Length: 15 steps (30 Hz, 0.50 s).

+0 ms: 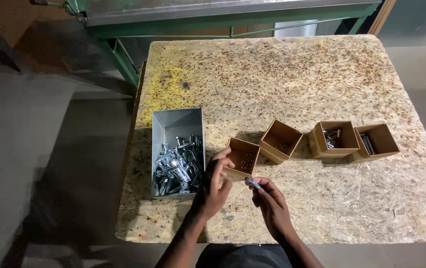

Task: The person picks bolts from a metal bin and washers from a small cardboard box, then threads the washers onto the bolts by hand. The assembled fasteners are placed into a separate cardboard box. The process is repeated continuously throughout the clip.

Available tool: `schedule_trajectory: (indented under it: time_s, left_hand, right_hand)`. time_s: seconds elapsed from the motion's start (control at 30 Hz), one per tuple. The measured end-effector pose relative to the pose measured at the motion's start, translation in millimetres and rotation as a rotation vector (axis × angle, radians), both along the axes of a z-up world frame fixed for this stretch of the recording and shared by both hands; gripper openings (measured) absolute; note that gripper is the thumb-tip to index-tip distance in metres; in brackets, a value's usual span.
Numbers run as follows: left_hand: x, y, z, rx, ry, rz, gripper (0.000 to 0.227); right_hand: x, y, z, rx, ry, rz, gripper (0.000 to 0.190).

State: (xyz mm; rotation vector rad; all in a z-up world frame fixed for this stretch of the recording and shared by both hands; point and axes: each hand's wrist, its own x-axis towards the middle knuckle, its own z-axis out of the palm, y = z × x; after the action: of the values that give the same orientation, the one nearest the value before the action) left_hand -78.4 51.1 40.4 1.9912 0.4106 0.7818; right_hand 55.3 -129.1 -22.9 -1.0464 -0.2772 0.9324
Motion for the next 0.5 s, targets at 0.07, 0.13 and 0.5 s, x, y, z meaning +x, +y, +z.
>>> schedule_trajectory:
  time_s: [0.07, 0.13, 0.5]
  left_hand:
    - [-1, 2, -3, 0.115, 0.071, -0.015, 0.027]
    - [-3, 6, 2, 0.230, 0.143, -0.028, 0.036]
    - [-19, 15, -20, 0.183, 0.102, -0.063, 0.064]
  right_hand:
    - [-1, 2, 4, 0.001, -0.025, 0.032, 0.026]
    - [-3, 5, 5, 0.002, -0.049, 0.067, 0.027]
    - [-7, 11, -16, -0.082, -0.056, 0.113, 0.029]
